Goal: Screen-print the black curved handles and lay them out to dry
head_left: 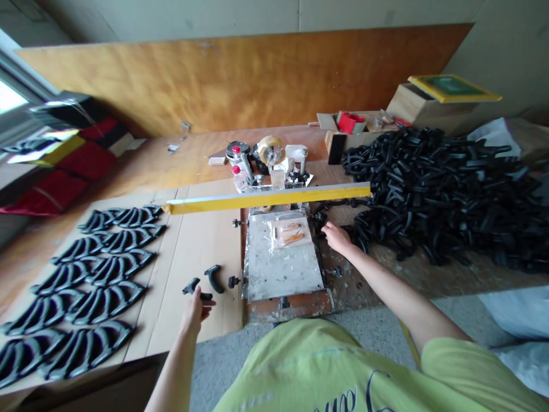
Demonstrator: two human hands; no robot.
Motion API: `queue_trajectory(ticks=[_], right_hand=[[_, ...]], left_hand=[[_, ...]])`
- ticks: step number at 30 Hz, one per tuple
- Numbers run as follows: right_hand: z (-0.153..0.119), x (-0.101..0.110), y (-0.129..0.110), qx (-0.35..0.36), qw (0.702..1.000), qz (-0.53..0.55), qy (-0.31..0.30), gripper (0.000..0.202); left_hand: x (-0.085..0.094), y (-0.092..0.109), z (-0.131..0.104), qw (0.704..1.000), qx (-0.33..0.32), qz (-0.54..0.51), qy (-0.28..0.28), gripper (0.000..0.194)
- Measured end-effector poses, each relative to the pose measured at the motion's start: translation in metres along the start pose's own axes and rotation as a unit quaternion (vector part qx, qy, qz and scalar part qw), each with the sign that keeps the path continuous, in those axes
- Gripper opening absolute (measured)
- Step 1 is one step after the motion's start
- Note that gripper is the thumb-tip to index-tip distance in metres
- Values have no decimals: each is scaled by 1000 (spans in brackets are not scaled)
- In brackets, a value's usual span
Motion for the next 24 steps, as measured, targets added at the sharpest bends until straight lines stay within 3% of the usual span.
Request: queue_trajectory(ticks=[3, 5, 7, 9, 10, 13, 15, 18, 20, 22, 24], right_hand=[[3, -4, 22, 15, 997, -40, -58, 27], [1, 6, 23, -6, 999, -30, -25, 25], [1, 24, 20, -55, 996, 29, 58, 27], [5, 41, 12, -103, 975, 163, 113, 28], [9, 45, 5, -119, 955, 252, 107, 25], [27, 41, -30, -135, 870, 474, -10, 16], [37, 32, -53, -141, 851, 501, -74, 23], [43, 24, -71, -149, 908, 381, -88, 39], [42, 27, -75, -128, 956, 263, -39, 51], [38, 32, -83, -49, 984, 166, 40, 55], [34, 32, -99, 79, 987, 107, 87, 54]], left_hand=[[10, -13, 24, 994, 26, 107, -5, 56], [11, -10, 26, 987, 22, 156, -23, 58], [12, 2, 23, 980, -11, 197, -32, 57], [14, 26, 15, 976, -64, 207, -25, 54], [14, 41, 10, 976, -95, 197, -21, 52], [1, 98, -15, 974, -198, 104, -32, 54], [-14, 138, -40, 956, -286, 34, -60, 56], [-36, 188, -82, 920, -377, -57, -90, 54], [-47, 211, -108, 890, -422, -133, -108, 51], [-55, 225, -128, 862, -446, -202, -130, 50], [-63, 233, -140, 848, -447, -240, -153, 51]])
Point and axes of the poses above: each hand's wrist, its own z-axis towards the middle knuckle, its own x-axis out of the back of the hand, y = z × x, the point moved 2 cm from there along z, towards the middle knuckle, and after that the axes turned 3 degrees about -y, right-handed, at the moved point
